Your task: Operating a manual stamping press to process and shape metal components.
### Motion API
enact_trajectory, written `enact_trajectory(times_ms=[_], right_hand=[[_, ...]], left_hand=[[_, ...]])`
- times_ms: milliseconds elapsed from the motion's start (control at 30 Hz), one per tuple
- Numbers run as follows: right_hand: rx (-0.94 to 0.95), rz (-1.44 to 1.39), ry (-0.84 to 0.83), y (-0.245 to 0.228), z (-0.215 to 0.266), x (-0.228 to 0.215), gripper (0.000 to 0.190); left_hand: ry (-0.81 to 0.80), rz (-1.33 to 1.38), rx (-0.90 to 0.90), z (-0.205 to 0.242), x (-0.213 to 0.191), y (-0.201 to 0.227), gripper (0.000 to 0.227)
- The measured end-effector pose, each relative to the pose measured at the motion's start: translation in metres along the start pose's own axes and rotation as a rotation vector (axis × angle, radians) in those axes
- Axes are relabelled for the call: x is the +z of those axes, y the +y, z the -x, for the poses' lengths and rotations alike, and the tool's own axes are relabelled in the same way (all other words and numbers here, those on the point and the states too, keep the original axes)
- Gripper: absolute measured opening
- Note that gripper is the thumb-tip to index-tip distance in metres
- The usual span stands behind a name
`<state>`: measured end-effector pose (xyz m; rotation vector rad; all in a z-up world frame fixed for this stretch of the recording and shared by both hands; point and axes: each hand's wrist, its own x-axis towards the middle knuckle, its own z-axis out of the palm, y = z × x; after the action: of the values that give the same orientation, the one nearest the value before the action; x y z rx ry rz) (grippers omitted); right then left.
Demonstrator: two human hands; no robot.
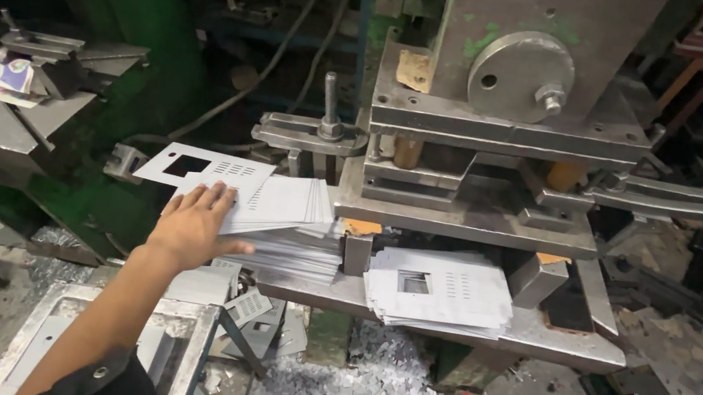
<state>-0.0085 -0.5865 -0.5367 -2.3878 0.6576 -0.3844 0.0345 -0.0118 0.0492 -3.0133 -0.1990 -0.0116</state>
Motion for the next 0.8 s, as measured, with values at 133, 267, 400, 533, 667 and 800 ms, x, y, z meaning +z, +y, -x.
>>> enact_trajectory(times_ms=[133,267,400,533,667,800], right_hand=[[0.031,0.084,0.137,-0.008,-0.042,0.072,0.068],[-0.013,0.018,0.05,-0.003,-0.045,0.064,0.076],[0.0,-0.003,0.015,-0.006,-0.042,0.063,0.077],[0.005,-0.018,-0.025,-0.003,-0.05,0.054,0.079],[0.011,-0.039,-0.065,-0.006,-0.06,0.05,0.081],[0.027,-0.061,-0.112,-0.004,-0.057,0.047,0.083]], left_hand=[[0.033,0.032,-0.045,0.011,-0.015,0.017,0.114],[-0.072,0.032,-0.064,0.031,-0.049,0.058,0.106],[0.004,0.029,0.021,0.041,-0.035,0.076,0.089],[0.243,0.31,0.139,0.033,-0.018,0.066,0.075],[0.654,0.485,-0.276,0.036,-0.006,0.035,0.068],[0.721,0.533,-0.705,0.039,0.075,-0.039,0.084]])
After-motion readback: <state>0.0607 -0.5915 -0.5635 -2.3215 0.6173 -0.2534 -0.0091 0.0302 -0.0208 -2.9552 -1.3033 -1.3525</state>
